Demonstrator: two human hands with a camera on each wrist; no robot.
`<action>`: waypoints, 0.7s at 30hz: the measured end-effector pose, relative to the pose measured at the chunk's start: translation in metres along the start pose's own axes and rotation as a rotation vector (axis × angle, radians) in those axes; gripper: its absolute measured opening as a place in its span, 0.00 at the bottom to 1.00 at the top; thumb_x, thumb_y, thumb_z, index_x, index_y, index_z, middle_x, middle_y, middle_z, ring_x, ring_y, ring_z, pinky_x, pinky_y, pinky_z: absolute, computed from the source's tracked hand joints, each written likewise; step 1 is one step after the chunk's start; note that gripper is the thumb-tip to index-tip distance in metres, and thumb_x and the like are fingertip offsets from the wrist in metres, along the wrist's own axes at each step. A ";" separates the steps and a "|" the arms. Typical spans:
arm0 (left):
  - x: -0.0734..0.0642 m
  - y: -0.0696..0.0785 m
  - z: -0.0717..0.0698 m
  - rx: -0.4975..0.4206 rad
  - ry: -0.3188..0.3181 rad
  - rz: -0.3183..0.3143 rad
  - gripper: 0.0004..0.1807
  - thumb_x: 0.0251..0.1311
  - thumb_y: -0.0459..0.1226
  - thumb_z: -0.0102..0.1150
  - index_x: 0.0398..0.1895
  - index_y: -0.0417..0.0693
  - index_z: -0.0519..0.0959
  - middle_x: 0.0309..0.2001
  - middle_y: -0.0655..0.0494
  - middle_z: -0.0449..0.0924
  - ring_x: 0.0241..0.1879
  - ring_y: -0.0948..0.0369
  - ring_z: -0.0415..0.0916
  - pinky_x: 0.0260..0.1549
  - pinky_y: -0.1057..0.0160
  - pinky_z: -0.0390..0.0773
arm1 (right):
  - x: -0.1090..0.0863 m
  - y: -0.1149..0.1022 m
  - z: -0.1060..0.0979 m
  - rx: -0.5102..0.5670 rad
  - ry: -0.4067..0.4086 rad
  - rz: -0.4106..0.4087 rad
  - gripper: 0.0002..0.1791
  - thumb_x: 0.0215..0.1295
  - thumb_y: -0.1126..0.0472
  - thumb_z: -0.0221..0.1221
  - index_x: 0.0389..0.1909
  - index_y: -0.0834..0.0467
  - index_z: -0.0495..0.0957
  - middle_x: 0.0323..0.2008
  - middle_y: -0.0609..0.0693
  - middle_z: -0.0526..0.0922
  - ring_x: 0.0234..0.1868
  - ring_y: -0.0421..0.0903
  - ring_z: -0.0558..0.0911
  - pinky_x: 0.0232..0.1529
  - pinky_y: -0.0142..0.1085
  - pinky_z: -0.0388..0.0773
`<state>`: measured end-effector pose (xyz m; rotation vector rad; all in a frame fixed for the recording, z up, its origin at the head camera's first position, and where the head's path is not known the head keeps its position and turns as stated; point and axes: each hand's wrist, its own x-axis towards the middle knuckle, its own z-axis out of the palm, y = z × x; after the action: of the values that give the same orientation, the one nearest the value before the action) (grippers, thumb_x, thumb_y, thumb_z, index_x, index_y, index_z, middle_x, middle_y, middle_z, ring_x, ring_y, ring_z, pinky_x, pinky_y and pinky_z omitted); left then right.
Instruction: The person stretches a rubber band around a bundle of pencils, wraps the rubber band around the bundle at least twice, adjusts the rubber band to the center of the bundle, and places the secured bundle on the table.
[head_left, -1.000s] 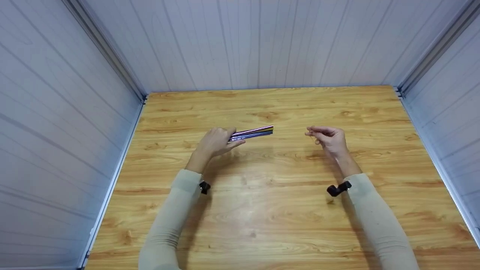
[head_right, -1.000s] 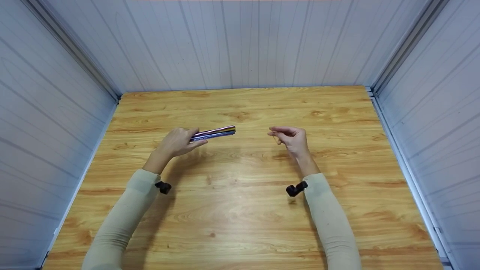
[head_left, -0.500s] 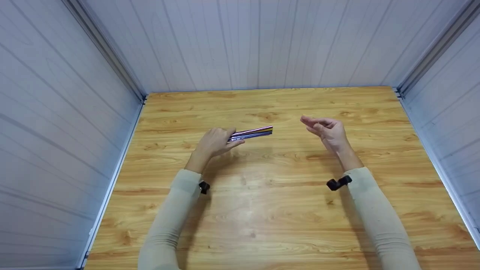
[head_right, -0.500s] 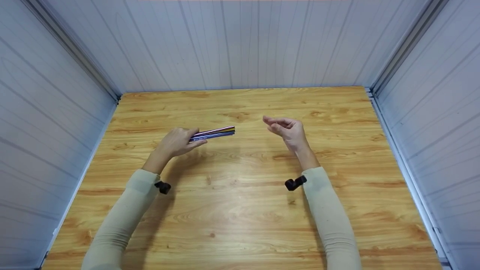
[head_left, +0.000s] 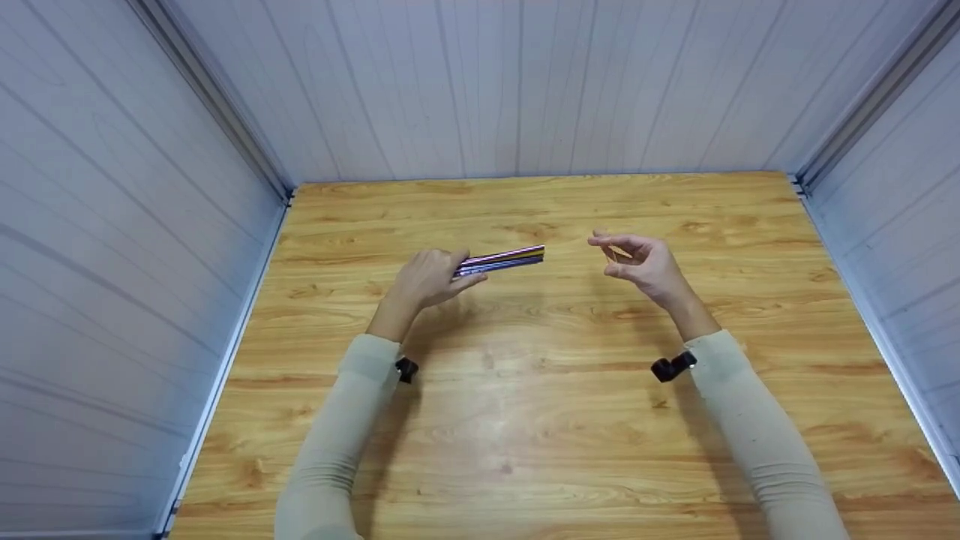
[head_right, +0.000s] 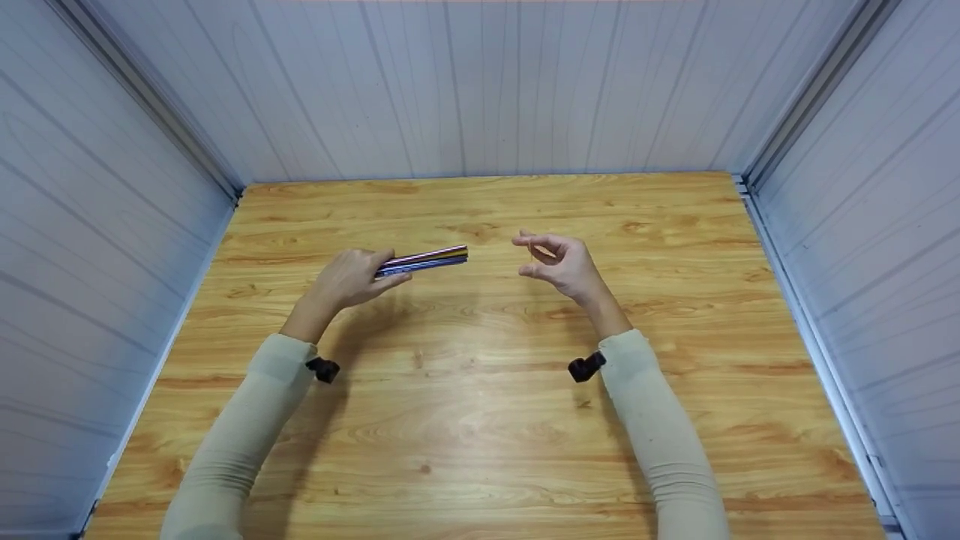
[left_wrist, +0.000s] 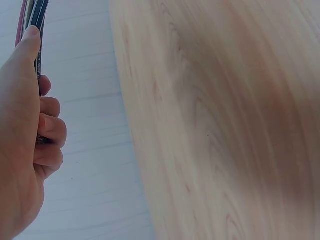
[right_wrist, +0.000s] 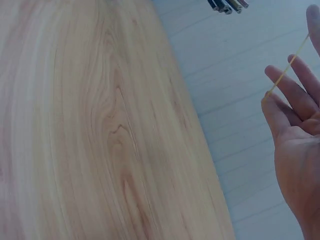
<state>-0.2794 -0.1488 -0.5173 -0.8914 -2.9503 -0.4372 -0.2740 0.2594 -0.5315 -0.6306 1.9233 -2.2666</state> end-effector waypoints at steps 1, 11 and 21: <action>0.000 0.000 -0.001 -0.006 0.002 0.004 0.29 0.83 0.61 0.57 0.44 0.41 0.78 0.23 0.61 0.60 0.24 0.61 0.58 0.28 0.61 0.61 | 0.000 0.001 0.001 0.008 0.004 -0.003 0.34 0.64 0.69 0.79 0.66 0.80 0.78 0.63 0.45 0.92 0.73 0.38 0.85 0.75 0.32 0.80; 0.005 0.004 -0.010 0.003 0.012 0.039 0.29 0.83 0.60 0.58 0.43 0.40 0.77 0.22 0.61 0.60 0.24 0.61 0.58 0.27 0.62 0.60 | 0.007 0.011 0.010 -0.035 -0.085 0.025 0.43 0.64 0.80 0.74 0.78 0.73 0.66 0.77 0.54 0.75 0.79 0.44 0.77 0.75 0.36 0.82; 0.014 0.014 -0.008 0.037 0.021 0.089 0.29 0.83 0.61 0.58 0.43 0.41 0.79 0.22 0.62 0.59 0.23 0.62 0.58 0.26 0.63 0.59 | 0.013 0.016 0.025 -0.064 -0.126 0.019 0.45 0.63 0.76 0.77 0.79 0.71 0.68 0.74 0.41 0.79 0.80 0.52 0.76 0.74 0.39 0.84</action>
<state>-0.2842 -0.1322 -0.5041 -1.0026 -2.8759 -0.3840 -0.2798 0.2292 -0.5405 -0.7404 1.9397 -2.1069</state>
